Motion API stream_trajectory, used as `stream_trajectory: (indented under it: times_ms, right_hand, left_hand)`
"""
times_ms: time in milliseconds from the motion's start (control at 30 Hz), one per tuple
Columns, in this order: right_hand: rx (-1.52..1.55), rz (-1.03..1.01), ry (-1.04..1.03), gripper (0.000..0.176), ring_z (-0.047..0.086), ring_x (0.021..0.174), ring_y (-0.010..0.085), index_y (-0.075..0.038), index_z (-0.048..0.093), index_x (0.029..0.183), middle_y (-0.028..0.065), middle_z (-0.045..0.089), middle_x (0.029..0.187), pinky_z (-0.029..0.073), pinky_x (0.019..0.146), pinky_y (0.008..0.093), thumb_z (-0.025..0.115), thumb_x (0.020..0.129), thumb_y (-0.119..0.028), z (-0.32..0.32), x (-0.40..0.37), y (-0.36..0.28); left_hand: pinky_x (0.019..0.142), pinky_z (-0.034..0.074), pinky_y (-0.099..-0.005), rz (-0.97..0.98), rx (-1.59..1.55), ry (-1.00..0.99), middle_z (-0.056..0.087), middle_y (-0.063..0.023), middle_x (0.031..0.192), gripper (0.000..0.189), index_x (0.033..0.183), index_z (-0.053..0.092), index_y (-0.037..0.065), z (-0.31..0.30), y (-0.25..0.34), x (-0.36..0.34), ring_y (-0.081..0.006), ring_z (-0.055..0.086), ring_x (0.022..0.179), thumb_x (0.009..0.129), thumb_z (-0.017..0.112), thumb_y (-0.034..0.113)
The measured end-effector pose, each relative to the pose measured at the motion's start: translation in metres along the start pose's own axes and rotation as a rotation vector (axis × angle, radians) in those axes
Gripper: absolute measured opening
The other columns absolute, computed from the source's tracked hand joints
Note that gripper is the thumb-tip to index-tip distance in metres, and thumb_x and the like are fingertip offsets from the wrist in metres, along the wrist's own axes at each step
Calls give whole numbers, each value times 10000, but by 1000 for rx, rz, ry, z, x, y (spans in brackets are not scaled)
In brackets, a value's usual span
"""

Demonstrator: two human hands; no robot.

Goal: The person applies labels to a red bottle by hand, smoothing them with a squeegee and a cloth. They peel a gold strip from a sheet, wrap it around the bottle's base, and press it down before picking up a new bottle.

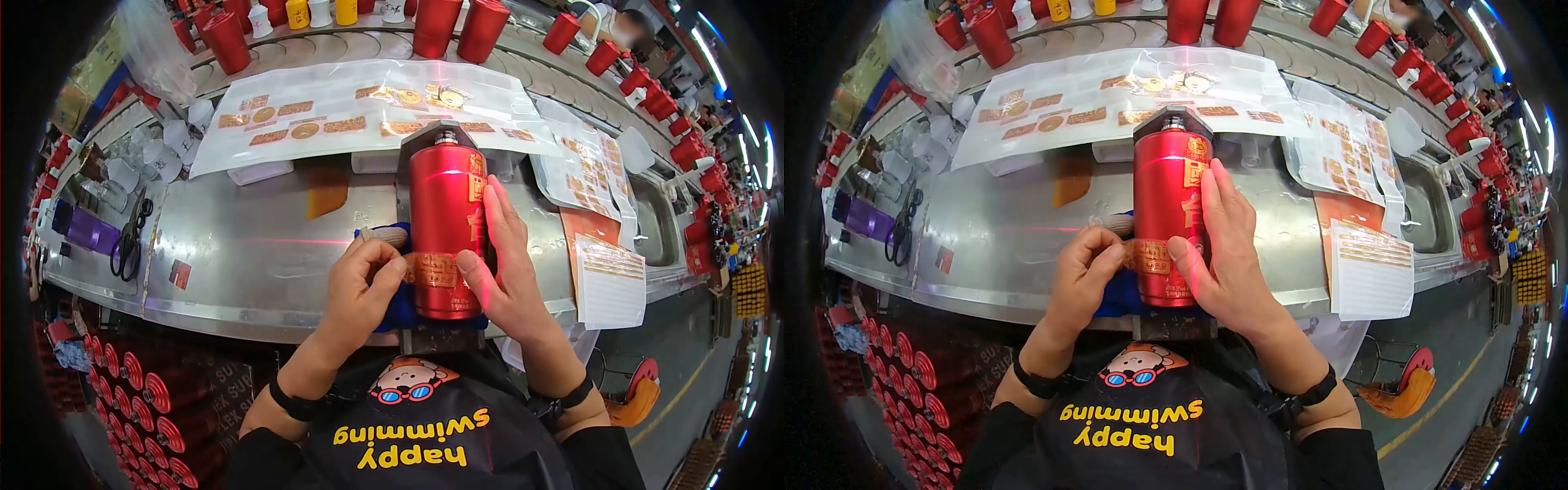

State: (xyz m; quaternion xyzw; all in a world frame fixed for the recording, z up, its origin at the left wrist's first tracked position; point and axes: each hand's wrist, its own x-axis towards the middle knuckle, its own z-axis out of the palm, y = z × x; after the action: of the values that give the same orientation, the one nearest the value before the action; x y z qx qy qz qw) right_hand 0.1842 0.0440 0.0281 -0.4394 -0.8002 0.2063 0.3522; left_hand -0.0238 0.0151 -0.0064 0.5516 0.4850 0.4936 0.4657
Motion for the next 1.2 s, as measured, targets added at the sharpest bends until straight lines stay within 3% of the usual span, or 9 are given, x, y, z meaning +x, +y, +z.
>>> stream_trajectory:
  times_ms: [133,233,333,467,700,833,933,1033,1200]
  right_hand:
    - [2,8,-8,725,280,1395,422,66,255,1494,277,231,1553,222,1155,464,624,920,-180,0,0,2]
    - [-27,-6,-11,766,278,1391,436,78,253,1488,293,237,1543,218,1154,479,653,911,-228,-1,0,3]
    - [-90,-40,-2,814,279,1385,453,91,252,1480,311,243,1532,218,1149,497,680,898,-285,0,0,1]
    - [-125,-52,13,858,284,1377,468,98,246,1476,325,247,1522,224,1142,511,702,882,-322,3,1,2]
    - [-134,-36,1,856,252,1435,403,73,226,1505,283,231,1559,200,1170,457,665,917,-367,2,0,2]
    - [-106,-31,-10,851,272,1403,439,88,226,1493,306,234,1541,214,1157,486,652,923,-380,1,0,3]
    - [-78,-22,-6,850,275,1396,450,97,222,1489,312,231,1539,216,1155,495,636,932,-394,1,-1,5]
    - [-62,-16,-16,834,272,1406,438,96,218,1492,307,234,1543,212,1161,485,624,943,-382,1,-2,4]
    - [141,70,-45,797,286,1412,409,93,214,1496,291,271,1535,212,1165,459,610,950,-332,-1,-7,16]
  left_hand:
    - [659,373,-233,29,54,21,486,4,809,184,862,580,6,4,4,1,-68,454,742,950,585,168]
    - [672,418,-269,72,74,14,535,-60,840,167,867,608,-13,0,-2,2,-126,500,736,919,632,143]
    - [678,416,-277,2,43,1,530,-65,833,153,866,611,-8,-1,0,1,-137,498,748,913,633,135]
    - [659,415,-284,82,130,21,523,-75,829,132,864,608,-5,0,-3,2,-147,495,722,903,635,119]
    - [684,458,-309,80,198,43,555,-109,899,134,927,606,2,5,0,-2,-197,564,757,876,650,117]
    - [837,465,-387,256,280,-12,569,-174,1047,415,1150,585,7,0,-5,-8,-315,577,957,841,708,257]
    - [991,372,-477,394,500,-62,527,-221,1179,743,1345,479,-5,-1,-8,-17,-402,494,1110,793,738,420]
    - [1052,290,-515,383,736,-21,496,-238,1241,902,1417,416,-8,8,-19,-18,-430,451,1148,757,734,519]
    - [1061,289,-519,615,950,1,500,-222,1272,897,1403,435,0,-3,4,-18,-420,448,1178,743,746,522]
